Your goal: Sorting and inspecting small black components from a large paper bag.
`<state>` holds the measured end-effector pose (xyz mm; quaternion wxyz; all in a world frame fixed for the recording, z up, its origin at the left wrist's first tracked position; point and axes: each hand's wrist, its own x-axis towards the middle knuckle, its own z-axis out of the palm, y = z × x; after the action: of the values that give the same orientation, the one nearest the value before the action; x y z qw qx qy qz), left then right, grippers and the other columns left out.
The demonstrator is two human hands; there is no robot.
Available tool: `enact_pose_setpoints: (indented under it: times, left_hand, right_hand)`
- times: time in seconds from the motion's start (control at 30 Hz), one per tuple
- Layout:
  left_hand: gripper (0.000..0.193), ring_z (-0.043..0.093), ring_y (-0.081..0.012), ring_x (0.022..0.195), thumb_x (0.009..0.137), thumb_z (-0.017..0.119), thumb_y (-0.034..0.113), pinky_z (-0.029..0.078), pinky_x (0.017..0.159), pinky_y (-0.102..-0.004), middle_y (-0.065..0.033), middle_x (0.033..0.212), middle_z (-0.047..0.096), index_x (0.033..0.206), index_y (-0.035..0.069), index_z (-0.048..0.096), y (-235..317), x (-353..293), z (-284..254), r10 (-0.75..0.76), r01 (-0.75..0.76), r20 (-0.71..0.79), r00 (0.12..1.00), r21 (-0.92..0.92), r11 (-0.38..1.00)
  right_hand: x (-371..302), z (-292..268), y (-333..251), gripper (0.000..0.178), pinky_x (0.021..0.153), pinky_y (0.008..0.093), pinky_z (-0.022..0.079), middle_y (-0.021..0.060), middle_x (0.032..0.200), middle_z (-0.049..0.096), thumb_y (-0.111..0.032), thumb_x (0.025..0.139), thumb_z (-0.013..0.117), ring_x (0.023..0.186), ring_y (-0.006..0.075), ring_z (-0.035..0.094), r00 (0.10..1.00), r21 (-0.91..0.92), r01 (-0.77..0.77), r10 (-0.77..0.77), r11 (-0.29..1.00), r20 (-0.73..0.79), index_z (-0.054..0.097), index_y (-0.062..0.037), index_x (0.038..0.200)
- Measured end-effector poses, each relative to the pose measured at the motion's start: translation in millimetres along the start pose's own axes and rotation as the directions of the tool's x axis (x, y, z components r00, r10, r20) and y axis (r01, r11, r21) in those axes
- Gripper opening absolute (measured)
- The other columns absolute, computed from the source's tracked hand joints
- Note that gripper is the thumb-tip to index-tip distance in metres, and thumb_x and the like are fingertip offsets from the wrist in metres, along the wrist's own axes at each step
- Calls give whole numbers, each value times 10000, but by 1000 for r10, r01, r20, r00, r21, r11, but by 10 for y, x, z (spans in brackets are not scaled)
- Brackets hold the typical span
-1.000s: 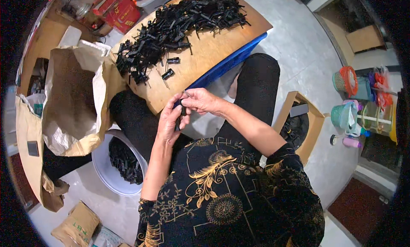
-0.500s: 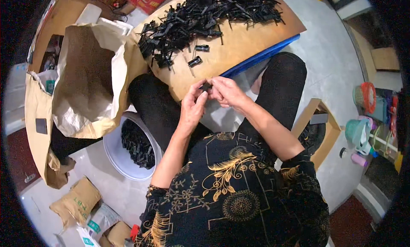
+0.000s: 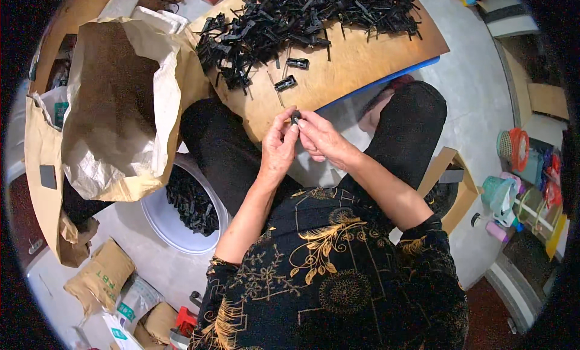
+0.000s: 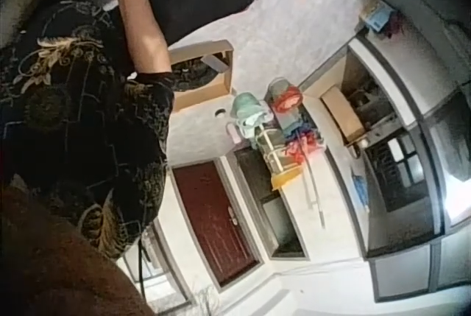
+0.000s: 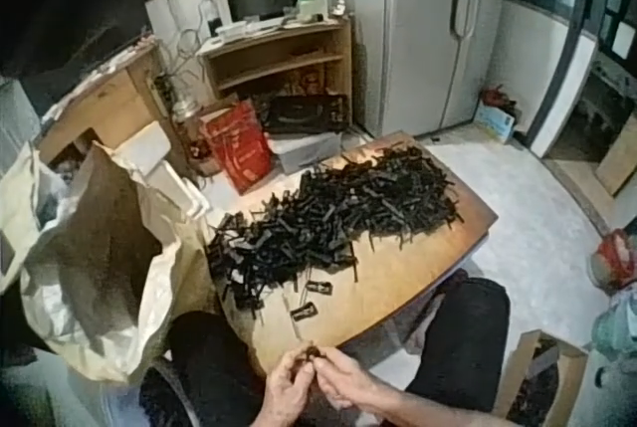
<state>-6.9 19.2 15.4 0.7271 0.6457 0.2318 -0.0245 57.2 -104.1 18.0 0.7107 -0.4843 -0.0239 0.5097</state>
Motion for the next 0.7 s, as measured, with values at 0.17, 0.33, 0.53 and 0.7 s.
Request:
enact_pose_setpoints:
  times: [0.17,0.33,0.53,0.7]
  left_hand:
    - [330,443,-44,755,877,491,64,390,676,-170,18,850,500,1203,26,468,-47,51,6,6,-6,-22,1000,-5,1000]
    - [323,465,-49,701,886,488,105,406,618,-182,-3,913,542,1203,43,475,-96,98,37,50,-52,-32,998,-38,998]
    - [320,514,-139,965,879,492,97,399,856,-261,-64,1083,557,1189,20,484,-141,154,41,199,-193,-47,979,107,975]
    - [317,517,-141,975,867,490,71,408,862,-264,-88,1060,563,1177,3,481,-124,133,13,210,-190,-77,975,213,958]
  right_hand:
    - [27,7,-24,305,346,168,219,-65,577,316,-275,943,378,419,17,269,997,90,-77,78,993,-11,378,-107,1197]
    - [65,17,-25,254,338,170,219,-69,554,302,-276,944,378,402,18,256,996,105,-69,75,992,-55,395,-111,1137]
    - [140,2,-67,202,331,171,214,-75,530,285,-271,945,382,384,18,242,986,61,-130,136,990,-99,418,-115,1069]
    - [219,-113,-153,196,330,175,201,-77,534,297,-281,942,388,382,20,237,970,-75,-240,237,968,-45,439,-121,1044]
